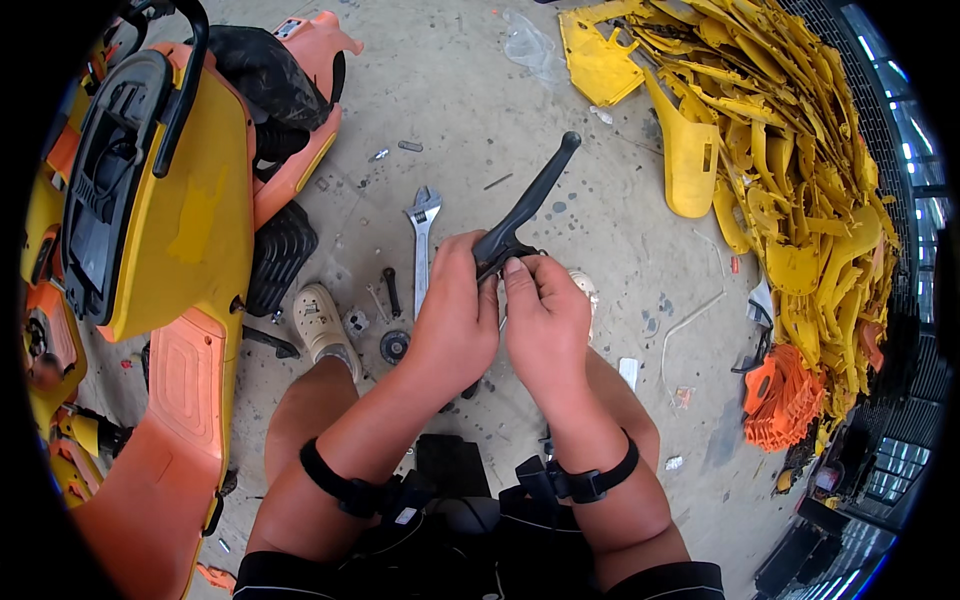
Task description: The person sits on the floor and assembles a black plastic lever component by hand. They attach a small metal pin and a wire to the lever, then use a wrench to tighten the assembly. The person repeatedly tests the lever's movement throughout the process.
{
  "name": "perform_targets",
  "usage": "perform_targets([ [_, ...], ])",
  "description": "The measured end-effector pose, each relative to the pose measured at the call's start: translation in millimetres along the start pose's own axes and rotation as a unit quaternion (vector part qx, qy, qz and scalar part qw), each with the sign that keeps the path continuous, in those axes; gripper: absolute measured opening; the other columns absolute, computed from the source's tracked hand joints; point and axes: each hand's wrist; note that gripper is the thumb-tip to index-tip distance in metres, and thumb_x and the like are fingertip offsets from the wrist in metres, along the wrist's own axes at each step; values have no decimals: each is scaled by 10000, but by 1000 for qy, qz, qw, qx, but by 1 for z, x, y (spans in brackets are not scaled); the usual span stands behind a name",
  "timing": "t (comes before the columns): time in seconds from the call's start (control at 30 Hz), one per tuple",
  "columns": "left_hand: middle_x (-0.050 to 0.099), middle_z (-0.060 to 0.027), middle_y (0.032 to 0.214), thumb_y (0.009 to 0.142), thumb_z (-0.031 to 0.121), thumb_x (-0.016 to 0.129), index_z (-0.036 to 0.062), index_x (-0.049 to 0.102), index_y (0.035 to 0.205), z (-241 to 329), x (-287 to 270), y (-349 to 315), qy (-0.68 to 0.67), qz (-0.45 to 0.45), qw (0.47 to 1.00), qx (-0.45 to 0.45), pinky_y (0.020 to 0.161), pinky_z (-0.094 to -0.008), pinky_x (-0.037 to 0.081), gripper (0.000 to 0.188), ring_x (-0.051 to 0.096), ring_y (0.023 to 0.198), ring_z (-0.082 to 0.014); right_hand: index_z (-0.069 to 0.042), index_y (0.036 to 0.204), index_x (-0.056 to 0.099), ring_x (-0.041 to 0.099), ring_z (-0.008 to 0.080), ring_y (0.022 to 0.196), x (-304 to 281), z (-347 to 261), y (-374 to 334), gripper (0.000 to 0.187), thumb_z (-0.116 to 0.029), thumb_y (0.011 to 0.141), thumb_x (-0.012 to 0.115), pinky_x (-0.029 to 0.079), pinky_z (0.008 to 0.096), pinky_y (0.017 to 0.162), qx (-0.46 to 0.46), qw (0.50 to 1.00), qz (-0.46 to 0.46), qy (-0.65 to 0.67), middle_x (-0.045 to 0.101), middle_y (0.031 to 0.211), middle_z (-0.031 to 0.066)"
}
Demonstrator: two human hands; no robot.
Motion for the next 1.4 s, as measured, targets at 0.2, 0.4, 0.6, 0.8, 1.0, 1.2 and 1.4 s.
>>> perform_targets([
  [0.2,505,-235,1251,915,-47,526,-33,419,1345,-1,6,-1,18,24,999,18,998,-431,421,443,538,1133,-401,18,891,648,493,84,554,7,7,3,225,-173,995,589,405,292,496,161,955,-18,248,567,644,23],
  [0.4,490,-249,1276,919,-56,517,-37,403,1369,4,5,6,-1,43,999,30,1001,-422,426,464,532,1141,-408,4,912,624,500,63,634,6,4,7,187,-149,1010,581,410,244,566,128,936,-36,325,571,708,1],
  [0.6,477,-161,1341,900,-62,556,-7,334,1429,-8,5,11,-95,-25,995,-11,1065,-376,403,576,502,1253,-244,-4,915,619,504,57,668,-3,5,18,168,-149,999,602,427,234,602,74,957,-30,280,574,731,-11],
  [0.8,480,-123,1329,897,-12,609,-5,321,1418,0,10,16,-314,-40,943,-105,1049,-357,420,595,502,1216,-184,1,918,634,516,55,645,-10,6,24,144,-132,972,636,438,238,590,-26,987,-16,156,597,711,-12],
  [1.0,536,-103,1245,918,34,608,-49,345,1419,1,4,25,-346,-75,917,-185,997,-322,453,572,540,1155,-154,-13,916,646,594,126,620,-20,2,28,110,-121,931,663,480,287,592,-99,994,-36,40,644,694,81],
  [1.2,592,-94,1182,953,57,592,-59,380,1431,-3,2,25,-359,-79,903,-223,964,-319,471,536,566,1106,-144,-16,936,651,640,190,640,-20,5,31,112,-124,923,675,504,310,618,-117,991,-55,32,669,738,115],
  [1.4,612,-163,1163,964,79,598,-64,413,1410,-8,8,18,-206,-22,972,-107,932,-347,492,503,612,1068,-232,-8,972,658,658,205,703,-16,1,28,113,-98,914,693,516,317,657,-154,988,-14,24,675,855,123],
])
Point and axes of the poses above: each hand's wrist, its own y-axis towards the middle knuckle, its own x-axis out of the palm, z = x × y
